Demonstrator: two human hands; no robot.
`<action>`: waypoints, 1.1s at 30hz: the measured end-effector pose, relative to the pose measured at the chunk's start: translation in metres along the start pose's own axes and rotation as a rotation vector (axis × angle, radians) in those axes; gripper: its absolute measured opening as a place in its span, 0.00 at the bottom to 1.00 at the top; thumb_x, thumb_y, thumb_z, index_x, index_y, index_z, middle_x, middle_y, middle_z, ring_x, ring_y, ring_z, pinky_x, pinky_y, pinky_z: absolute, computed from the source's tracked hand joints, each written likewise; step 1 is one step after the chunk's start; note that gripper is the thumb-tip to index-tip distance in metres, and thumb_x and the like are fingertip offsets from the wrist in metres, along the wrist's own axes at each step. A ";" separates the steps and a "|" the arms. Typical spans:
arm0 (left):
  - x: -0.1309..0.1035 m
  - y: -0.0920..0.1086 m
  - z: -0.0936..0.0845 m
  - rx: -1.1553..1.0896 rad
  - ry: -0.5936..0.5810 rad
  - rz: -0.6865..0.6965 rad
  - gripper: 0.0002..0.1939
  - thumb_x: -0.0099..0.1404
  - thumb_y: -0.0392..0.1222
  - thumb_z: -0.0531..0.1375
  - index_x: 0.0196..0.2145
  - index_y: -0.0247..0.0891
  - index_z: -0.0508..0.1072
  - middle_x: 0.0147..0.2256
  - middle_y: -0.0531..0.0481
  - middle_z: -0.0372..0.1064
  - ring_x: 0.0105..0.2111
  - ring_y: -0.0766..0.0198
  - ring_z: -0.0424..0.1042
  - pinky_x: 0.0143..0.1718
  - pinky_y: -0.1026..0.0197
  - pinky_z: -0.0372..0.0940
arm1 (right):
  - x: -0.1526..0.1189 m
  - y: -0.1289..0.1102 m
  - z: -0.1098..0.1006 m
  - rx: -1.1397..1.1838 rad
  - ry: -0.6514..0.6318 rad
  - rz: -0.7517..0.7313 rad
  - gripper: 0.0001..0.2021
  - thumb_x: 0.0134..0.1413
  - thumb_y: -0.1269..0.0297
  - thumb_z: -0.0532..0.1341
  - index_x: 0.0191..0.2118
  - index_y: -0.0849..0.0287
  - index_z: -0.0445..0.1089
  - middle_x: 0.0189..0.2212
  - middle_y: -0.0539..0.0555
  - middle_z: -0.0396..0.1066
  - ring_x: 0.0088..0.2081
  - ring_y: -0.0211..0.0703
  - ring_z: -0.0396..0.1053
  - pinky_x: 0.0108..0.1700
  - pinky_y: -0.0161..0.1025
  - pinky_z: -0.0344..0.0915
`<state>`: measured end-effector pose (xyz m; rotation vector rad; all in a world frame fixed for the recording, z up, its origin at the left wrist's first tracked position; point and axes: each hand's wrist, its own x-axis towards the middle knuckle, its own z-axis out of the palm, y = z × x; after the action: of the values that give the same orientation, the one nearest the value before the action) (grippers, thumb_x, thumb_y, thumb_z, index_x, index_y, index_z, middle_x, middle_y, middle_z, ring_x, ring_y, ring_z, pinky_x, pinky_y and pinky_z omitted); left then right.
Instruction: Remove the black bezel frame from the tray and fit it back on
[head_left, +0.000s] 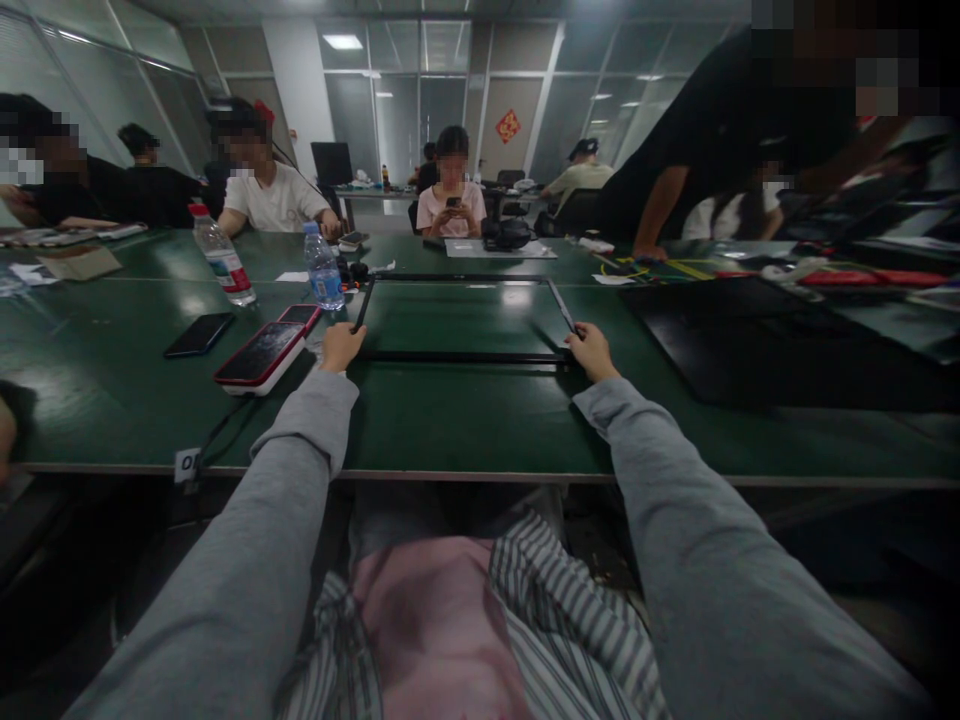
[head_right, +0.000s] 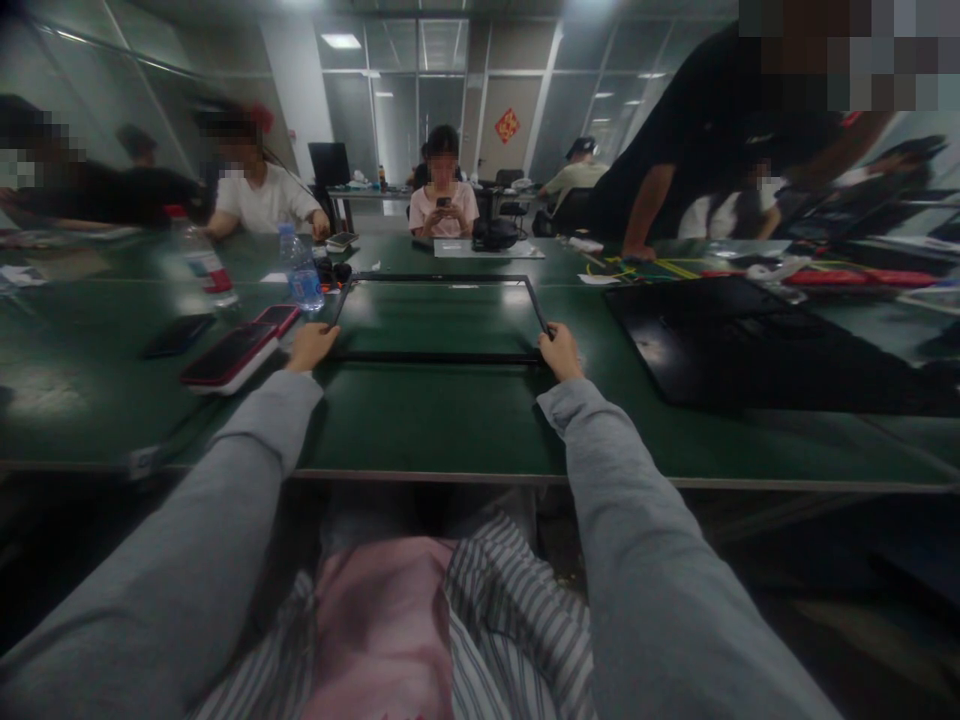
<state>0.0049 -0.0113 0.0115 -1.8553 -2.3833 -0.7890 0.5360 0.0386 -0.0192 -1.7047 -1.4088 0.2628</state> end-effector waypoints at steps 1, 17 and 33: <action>-0.001 0.001 -0.001 -0.003 0.001 -0.001 0.22 0.73 0.53 0.54 0.47 0.37 0.82 0.49 0.35 0.79 0.52 0.47 0.76 0.50 0.55 0.67 | 0.001 0.001 0.001 0.007 -0.004 -0.009 0.27 0.50 0.64 0.57 0.57 0.63 0.70 0.52 0.65 0.75 0.54 0.55 0.72 0.59 0.54 0.67; 0.000 -0.001 -0.001 0.029 -0.051 0.003 0.22 0.72 0.53 0.56 0.46 0.37 0.84 0.47 0.35 0.80 0.51 0.45 0.77 0.50 0.53 0.68 | -0.001 -0.005 -0.002 -0.282 -0.047 -0.081 0.24 0.55 0.66 0.55 0.55 0.70 0.75 0.52 0.70 0.73 0.57 0.58 0.66 0.65 0.54 0.57; -0.003 0.002 -0.003 0.048 -0.063 0.015 0.21 0.71 0.51 0.57 0.48 0.37 0.84 0.47 0.34 0.80 0.51 0.44 0.77 0.50 0.52 0.68 | 0.003 0.005 0.001 -0.330 -0.043 -0.101 0.23 0.55 0.65 0.55 0.53 0.67 0.77 0.49 0.67 0.75 0.55 0.58 0.69 0.63 0.55 0.60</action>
<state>0.0063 -0.0150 0.0138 -1.9058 -2.3996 -0.6761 0.5397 0.0415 -0.0222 -1.8917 -1.6339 0.0098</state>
